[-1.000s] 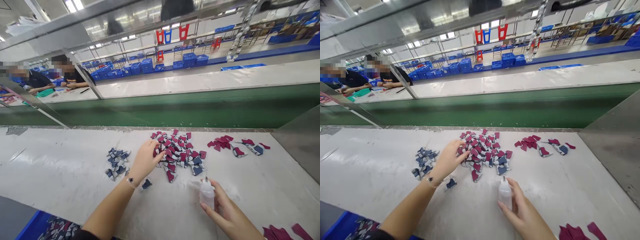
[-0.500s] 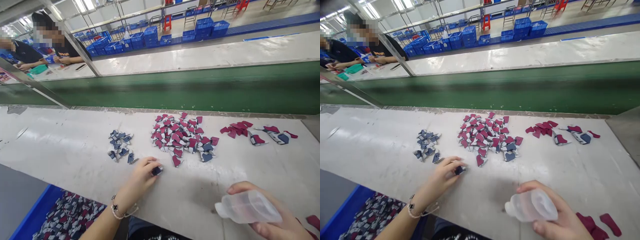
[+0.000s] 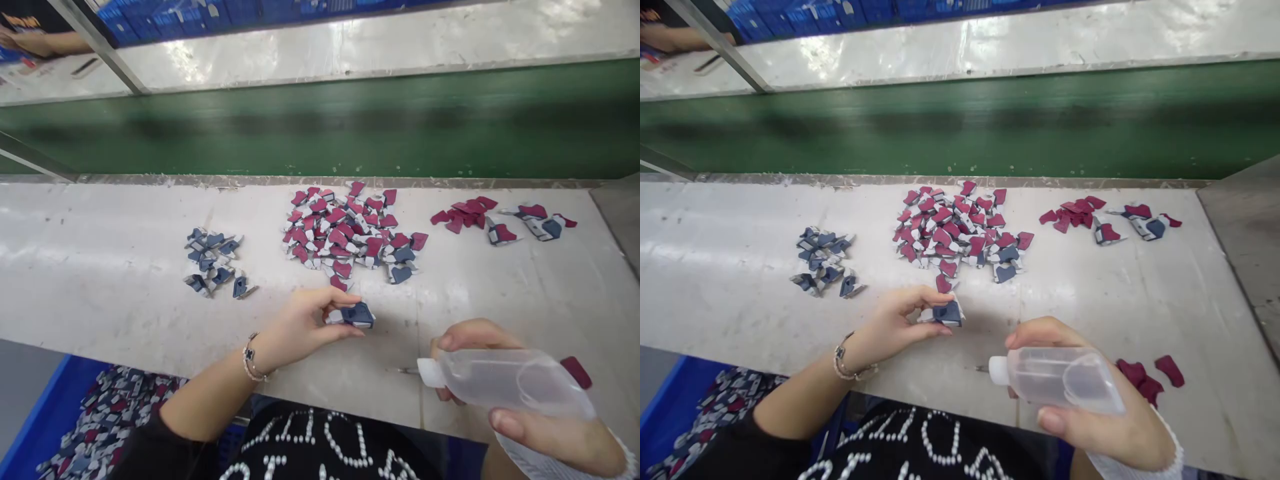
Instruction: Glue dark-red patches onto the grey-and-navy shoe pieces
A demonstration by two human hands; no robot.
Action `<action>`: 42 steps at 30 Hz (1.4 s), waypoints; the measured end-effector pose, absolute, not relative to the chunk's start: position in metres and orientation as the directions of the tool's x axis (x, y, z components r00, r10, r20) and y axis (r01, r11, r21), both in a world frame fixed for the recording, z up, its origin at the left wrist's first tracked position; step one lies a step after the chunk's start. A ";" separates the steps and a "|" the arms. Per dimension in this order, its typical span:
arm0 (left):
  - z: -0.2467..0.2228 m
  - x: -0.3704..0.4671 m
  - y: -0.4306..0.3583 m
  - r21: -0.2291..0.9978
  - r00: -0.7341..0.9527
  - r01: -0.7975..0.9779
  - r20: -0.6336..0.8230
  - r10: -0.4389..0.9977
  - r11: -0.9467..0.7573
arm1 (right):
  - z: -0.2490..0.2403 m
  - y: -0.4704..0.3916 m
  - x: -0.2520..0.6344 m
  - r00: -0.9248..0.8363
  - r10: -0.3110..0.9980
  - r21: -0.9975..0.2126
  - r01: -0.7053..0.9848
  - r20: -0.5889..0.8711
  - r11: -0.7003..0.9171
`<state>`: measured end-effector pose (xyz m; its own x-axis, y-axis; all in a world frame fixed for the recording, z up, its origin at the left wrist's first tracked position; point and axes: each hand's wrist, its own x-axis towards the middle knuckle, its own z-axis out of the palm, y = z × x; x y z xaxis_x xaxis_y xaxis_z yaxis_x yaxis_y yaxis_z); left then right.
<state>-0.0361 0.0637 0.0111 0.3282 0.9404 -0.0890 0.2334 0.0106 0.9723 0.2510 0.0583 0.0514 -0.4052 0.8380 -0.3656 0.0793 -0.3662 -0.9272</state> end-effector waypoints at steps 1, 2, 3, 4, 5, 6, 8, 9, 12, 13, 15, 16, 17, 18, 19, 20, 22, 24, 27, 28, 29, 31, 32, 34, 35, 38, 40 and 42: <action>0.008 -0.036 0.064 0.984 0.316 0.174 -0.082 0.945 0.027 | 0.053 0.057 0.248 -0.386 0.840 -0.922 0.087 -0.381 -0.378; 0.006 -0.036 0.064 0.992 0.303 0.115 -0.091 0.949 0.058 | 0.054 0.055 0.246 -0.376 0.843 -0.922 0.105 -0.385 -0.374; 0.005 -0.036 0.064 0.993 0.296 0.061 -0.118 0.948 0.105 | 0.055 0.054 0.245 -0.369 0.848 -0.924 0.125 -0.382 -0.362; 0.004 -0.035 0.065 0.986 0.290 0.013 -0.163 0.943 0.167 | 0.055 0.053 0.244 -0.364 0.852 -0.927 0.142 -0.376 -0.348; 0.004 -0.035 0.066 0.971 0.290 -0.028 -0.219 0.932 0.236 | 0.055 0.052 0.243 -0.361 0.855 -0.928 0.151 -0.371 -0.339; 0.004 -0.034 0.067 0.951 0.299 -0.056 -0.275 0.914 0.305 | 0.055 0.052 0.242 -0.359 0.857 -0.929 0.153 -0.370 -0.337; 0.004 -0.033 0.068 0.904 0.327 -0.109 -0.360 0.874 0.413 | 0.056 0.053 0.241 -0.370 0.848 -0.925 0.151 -0.380 -0.349; 0.005 -0.032 0.069 0.881 0.349 -0.140 -0.382 0.856 0.451 | 0.058 0.054 0.240 -0.379 0.840 -0.922 0.149 -0.388 -0.358; 0.008 -0.030 0.068 0.815 0.429 -0.245 -0.394 0.813 0.525 | 0.065 0.058 0.239 -0.386 0.829 -0.914 0.133 -0.404 -0.384; 0.009 -0.030 0.067 0.794 0.454 -0.276 -0.389 0.802 0.541 | 0.067 0.059 0.239 -0.377 0.831 -0.911 0.121 -0.409 -0.393; 0.012 -0.031 0.064 0.766 0.492 -0.319 -0.370 0.788 0.559 | 0.071 0.059 0.239 -0.338 0.842 -0.906 0.107 -0.420 -0.409; 0.013 -0.031 0.063 0.758 0.510 -0.333 -0.356 0.783 0.561 | 0.072 0.059 0.239 -0.316 0.849 -0.905 0.115 -0.424 -0.409; 0.013 -0.031 0.061 0.754 0.529 -0.343 -0.339 0.778 0.561 | 0.072 0.059 0.240 -0.291 0.861 -0.909 0.138 -0.417 -0.394; 0.013 -0.030 0.060 0.751 0.546 -0.347 -0.325 0.772 0.562 | 0.072 0.059 0.240 -0.269 0.878 -0.916 0.174 -0.396 -0.361; 0.013 -0.029 0.059 0.749 0.561 -0.347 -0.317 0.765 0.565 | 0.071 0.058 0.239 -0.257 0.895 -0.924 0.217 -0.365 -0.315; 0.013 -0.028 0.058 0.743 0.570 -0.346 -0.319 0.758 0.573 | 0.070 0.058 0.239 -0.258 0.908 -0.930 0.255 -0.330 -0.265; 0.012 -0.024 0.055 0.724 0.567 -0.345 -0.346 0.748 0.597 | 0.069 0.058 0.234 -0.290 0.918 -0.938 0.294 -0.270 -0.183; 0.011 -0.021 0.052 0.719 0.553 -0.333 -0.376 0.744 0.610 | 0.069 0.056 0.226 -0.318 0.917 -0.944 0.298 -0.241 -0.145; 0.011 -0.019 0.050 0.765 0.550 -0.272 -0.375 0.747 0.584 | 0.072 0.051 0.211 -0.290 0.934 -0.939 0.327 -0.210 -0.109; 0.010 -0.020 0.049 0.786 0.551 -0.246 -0.367 0.749 0.567 | 0.074 0.050 0.206 -0.275 0.942 -0.933 0.348 -0.193 -0.089; 0.009 -0.020 0.049 0.809 0.550 -0.222 -0.357 0.756 0.544 | 0.076 0.050 0.202 -0.263 0.950 -0.923 0.380 -0.168 -0.058; 0.008 -0.022 0.048 0.847 0.547 -0.186 -0.332 0.768 0.499 | 0.078 0.051 0.196 -0.270 0.958 -0.886 0.462 -0.094 0.043; 0.007 -0.022 0.048 0.859 0.546 -0.178 -0.320 0.774 0.481 | 0.079 0.052 0.194 -0.290 0.955 -0.862 0.497 -0.055 0.102; 0.005 -0.023 0.048 0.875 0.541 -0.171 -0.301 0.786 0.453 | 0.079 0.055 0.192 -0.350 0.937 -0.825 0.526 0.012 0.207; 0.004 -0.023 0.048 0.880 0.536 -0.170 -0.295 0.791 0.444 | 0.078 0.057 0.192 -0.375 0.926 -0.816 0.524 0.036 0.244; 0.004 -0.023 0.048 0.892 0.528 -0.161 -0.283 0.801 0.422 | 0.076 0.059 0.192 -0.407 0.911 -0.794 0.529 0.071 0.299; 0.005 -0.023 0.048 0.898 0.526 -0.154 -0.279 0.803 0.413 | 0.076 0.060 0.192 -0.409 0.909 -0.781 0.541 0.081 0.313; 0.006 -0.023 0.048 0.901 0.524 -0.143 -0.282 0.804 0.410 | 0.077 0.061 0.190 -0.423 0.902 -0.775 0.540 0.088 0.329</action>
<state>-0.0232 0.0478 0.0055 0.5236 0.8038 -0.2824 -0.1427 0.4096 0.9010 0.1903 0.0609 0.0774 -0.4225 0.9020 0.0884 0.5395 0.3287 -0.7751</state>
